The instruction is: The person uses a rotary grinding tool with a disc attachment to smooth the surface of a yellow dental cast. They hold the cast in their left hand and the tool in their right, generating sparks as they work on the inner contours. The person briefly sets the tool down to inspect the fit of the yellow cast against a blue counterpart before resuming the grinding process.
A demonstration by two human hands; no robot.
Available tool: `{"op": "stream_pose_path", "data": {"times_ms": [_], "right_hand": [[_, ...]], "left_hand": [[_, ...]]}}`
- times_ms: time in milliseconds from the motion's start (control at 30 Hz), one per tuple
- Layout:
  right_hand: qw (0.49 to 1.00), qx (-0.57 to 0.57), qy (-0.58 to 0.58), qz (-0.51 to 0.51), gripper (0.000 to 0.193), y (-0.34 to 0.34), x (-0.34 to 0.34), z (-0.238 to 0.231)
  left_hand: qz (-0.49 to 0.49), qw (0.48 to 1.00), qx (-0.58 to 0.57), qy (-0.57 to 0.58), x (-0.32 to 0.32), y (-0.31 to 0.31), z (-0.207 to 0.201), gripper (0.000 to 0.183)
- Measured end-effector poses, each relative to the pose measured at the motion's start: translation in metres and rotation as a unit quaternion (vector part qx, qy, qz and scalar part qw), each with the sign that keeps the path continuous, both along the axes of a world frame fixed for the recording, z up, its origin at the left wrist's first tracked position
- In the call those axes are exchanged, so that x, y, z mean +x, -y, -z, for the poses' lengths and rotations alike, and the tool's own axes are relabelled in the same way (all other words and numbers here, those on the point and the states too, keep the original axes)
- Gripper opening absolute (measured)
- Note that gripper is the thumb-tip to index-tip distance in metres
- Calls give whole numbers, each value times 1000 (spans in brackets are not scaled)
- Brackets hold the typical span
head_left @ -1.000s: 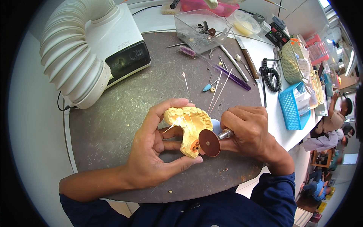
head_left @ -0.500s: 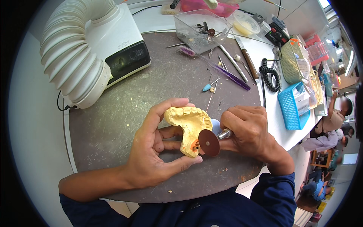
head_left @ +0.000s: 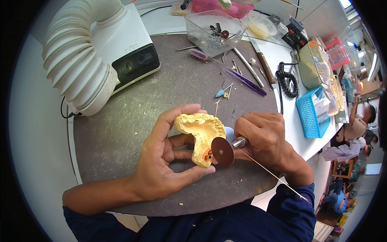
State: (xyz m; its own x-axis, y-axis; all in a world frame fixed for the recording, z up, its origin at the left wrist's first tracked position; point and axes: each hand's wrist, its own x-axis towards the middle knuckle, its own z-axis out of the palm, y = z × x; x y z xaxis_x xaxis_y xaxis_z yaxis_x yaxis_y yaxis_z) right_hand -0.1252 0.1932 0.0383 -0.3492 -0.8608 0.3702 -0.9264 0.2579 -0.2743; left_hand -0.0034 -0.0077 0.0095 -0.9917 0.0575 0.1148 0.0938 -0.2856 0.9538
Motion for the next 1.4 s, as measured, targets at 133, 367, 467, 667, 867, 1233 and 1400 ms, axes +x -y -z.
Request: {"op": "stream_pose_path", "data": {"times_ms": [133,367,467,667,867,1233,1400], "right_hand": [[1000,3,-1,5,51,0,0,0],[1000,3,-2,17,51,1,1,-1],[1000,5,-5,14,51,2,0,-2],[1000,-2,7,-3,50,1,-1,0],[999,21,34,26,50,-1,0,-12],[999,15,35,22,53,-2,-1,-12],[1000,27,11,6,52,-5,-2,-12]], "left_hand": [[3,1000,-4,-3,-1,1,0,94],[-1,1000,-8,-15,-1,1,2,93],[-3,1000,-8,-17,0,1,2,93],[12,1000,16,3,-2,2,2,86],[52,982,122,134,-4,5,-9,85],[64,974,179,124,-6,4,-3,91],[78,987,118,75,-7,6,-6,96]]}}
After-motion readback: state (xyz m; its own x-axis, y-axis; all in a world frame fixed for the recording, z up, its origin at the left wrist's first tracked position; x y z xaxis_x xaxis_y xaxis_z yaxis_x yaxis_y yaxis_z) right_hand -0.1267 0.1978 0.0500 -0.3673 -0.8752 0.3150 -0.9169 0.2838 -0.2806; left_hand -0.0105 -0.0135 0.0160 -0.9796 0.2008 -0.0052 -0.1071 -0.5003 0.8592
